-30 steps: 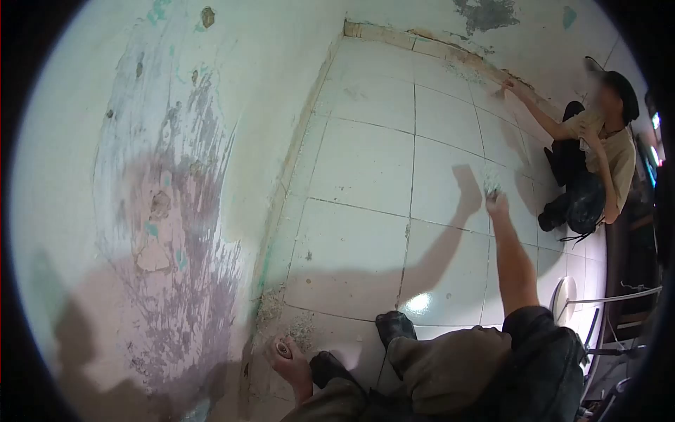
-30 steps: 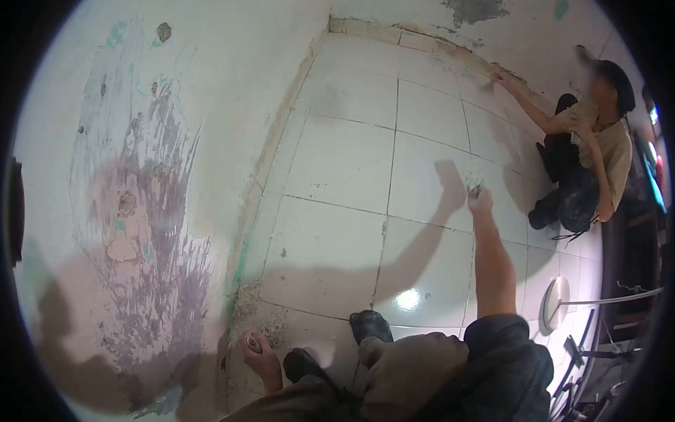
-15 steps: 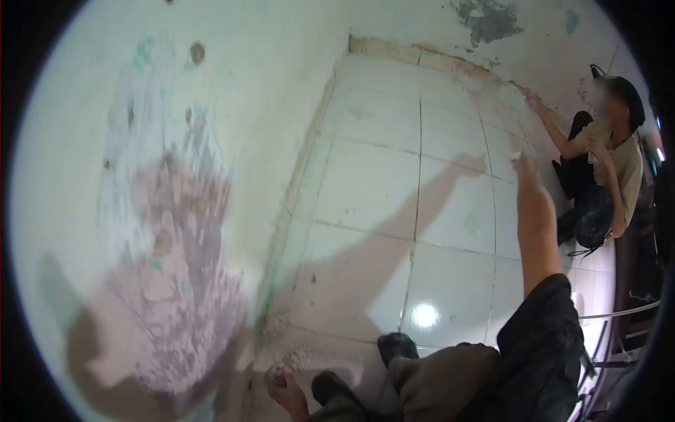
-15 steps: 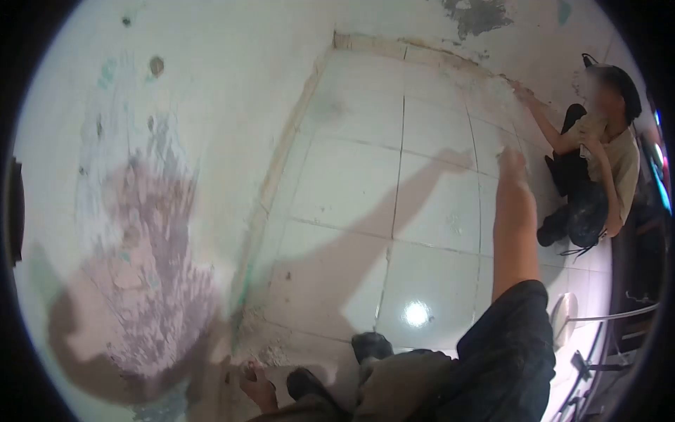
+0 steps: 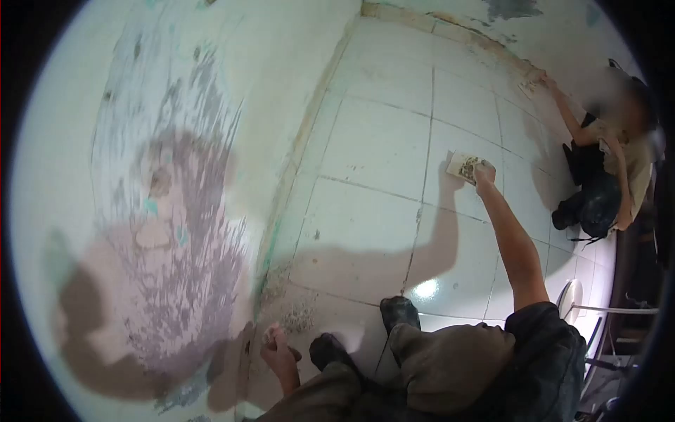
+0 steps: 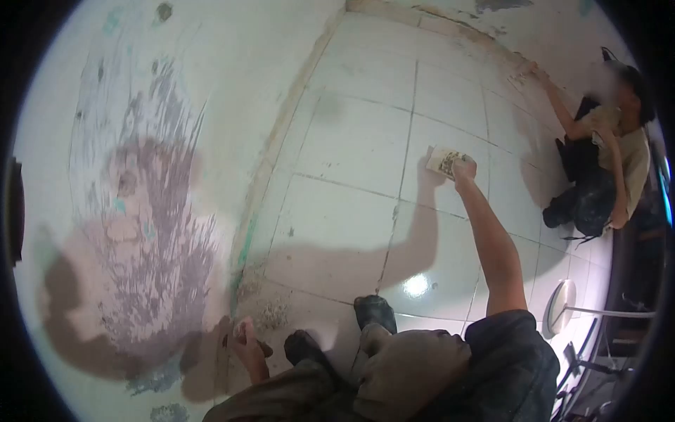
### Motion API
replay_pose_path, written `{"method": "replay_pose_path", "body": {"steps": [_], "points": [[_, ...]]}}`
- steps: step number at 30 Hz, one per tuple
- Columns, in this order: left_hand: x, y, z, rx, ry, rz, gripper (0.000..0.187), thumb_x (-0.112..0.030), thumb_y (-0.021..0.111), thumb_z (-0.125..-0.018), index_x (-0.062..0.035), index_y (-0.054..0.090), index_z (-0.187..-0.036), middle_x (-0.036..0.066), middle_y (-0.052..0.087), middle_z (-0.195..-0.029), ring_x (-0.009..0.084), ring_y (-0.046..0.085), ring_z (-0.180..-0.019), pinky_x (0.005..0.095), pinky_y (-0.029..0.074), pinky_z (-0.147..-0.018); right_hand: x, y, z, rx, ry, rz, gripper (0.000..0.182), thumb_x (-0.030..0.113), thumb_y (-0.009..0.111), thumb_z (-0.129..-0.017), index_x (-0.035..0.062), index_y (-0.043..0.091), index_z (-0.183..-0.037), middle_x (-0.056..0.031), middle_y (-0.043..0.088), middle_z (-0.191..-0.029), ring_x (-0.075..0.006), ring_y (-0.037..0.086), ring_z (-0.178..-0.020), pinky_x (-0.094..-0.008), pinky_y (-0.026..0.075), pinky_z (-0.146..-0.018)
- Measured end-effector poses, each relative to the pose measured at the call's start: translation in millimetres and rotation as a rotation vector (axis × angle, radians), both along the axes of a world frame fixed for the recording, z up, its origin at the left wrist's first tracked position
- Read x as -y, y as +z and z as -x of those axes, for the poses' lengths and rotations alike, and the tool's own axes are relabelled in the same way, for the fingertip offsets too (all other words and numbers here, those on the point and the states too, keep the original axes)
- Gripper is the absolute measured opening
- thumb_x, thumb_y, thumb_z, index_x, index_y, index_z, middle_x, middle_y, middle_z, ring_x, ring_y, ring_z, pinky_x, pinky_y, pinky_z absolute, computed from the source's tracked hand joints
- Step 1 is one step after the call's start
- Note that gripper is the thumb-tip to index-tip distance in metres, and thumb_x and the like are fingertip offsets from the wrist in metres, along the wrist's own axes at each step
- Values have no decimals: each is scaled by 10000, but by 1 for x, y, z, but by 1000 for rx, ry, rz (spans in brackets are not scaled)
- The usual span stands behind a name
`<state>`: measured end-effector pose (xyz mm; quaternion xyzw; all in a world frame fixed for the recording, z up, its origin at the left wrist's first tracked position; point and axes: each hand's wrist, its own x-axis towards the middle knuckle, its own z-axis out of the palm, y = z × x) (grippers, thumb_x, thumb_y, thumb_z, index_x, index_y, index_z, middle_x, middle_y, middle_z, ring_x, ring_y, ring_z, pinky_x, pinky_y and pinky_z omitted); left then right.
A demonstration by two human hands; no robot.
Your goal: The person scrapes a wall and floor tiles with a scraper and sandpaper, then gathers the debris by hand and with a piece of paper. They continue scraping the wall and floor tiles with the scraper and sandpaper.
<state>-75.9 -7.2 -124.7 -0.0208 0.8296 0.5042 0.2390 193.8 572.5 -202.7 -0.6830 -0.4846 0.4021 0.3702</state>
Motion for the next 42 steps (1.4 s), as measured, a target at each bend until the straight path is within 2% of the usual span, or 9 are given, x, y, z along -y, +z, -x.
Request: {"method": "replay_pose_path", "body": {"steps": [8,13,15,21,25,29,34,38,42], "points": [[17,-105,-22,-178,19,470,795,-356,553,-875,128,170,-1375,313,107,-1457,438,28,-1367,452,29,-1119,92,-35,138,261,622,-67,268,180,571,-808,-25,633,-967,-150,666,-846,-244,637,-771,-349,494,-704],[-12,-109,-13,-359,31,576,850,-274,590,-838,139,84,-1383,330,10,-1460,442,-44,-1372,510,-9,-1103,212,-29,268,120,938,-145,222,174,585,-843,-25,617,-935,-141,663,-838,-245,635,-755,-344,476,-681],[-19,-111,-11,-412,63,426,848,-248,585,-841,128,57,-1390,323,-6,-1464,429,-71,-1375,505,-28,-1102,248,-31,297,262,1108,-403,237,210,553,-833,-5,603,-916,-227,637,-866,-379,622,-828,-409,481,-717],[-44,-100,-4,-352,157,188,836,-214,572,-844,100,35,-1403,300,-29,-1475,365,-133,-1385,460,-82,-1103,307,14,303,175,1330,-129,216,202,552,-820,-6,563,-876,-222,623,-873,-396,600,-847,-472,444,-764],[-69,-86,0,-402,146,97,762,-182,522,-878,27,47,-1435,308,90,-1467,334,72,-1399,421,81,-1115,370,-44,310,8,1330,-550,302,230,583,-831,-2,591,-1025,-237,623,-888,-387,620,-817,-424,489,-723],[-86,-74,10,-78,11,-379,670,-86,468,-862,44,131,-1426,241,459,-1291,318,532,-1075,359,365,-974,368,-29,303,-79,1412,-111,308,138,571,-806,4,581,-1083,-218,627,-903,-353,609,-808,-388,478,-734],[-111,-55,0,-365,-163,-153,679,-43,471,-844,84,116,-1408,270,485,-1230,264,557,-1027,325,428,-880,353,-58,264,-144,1165,-229,317,38,510,-776,11,579,-1084,-125,614,-824,-200,562,-746,-298,459,-702],[-105,-2,-20,-149,-111,-217,656,-70,462,-873,70,125,-1417,243,462,-1248,242,536,-1012,308,434,-854,309,-29,213,-462,958,378,310,45,527,-772,8,579,-1075,-128,611,-854,-213,561,-789,-333,456,-694],[-53,-38,-8,-154,-53,-213,631,-69,455,-884,8,162,-1437,220,452,-1268,199,528,-876,306,447,-774,165,-45,90,467,1036,-323,342,131,590,-780,-19,569,-1087,-158,619,-952,-265,590,-905,-364,480,-775]]}}
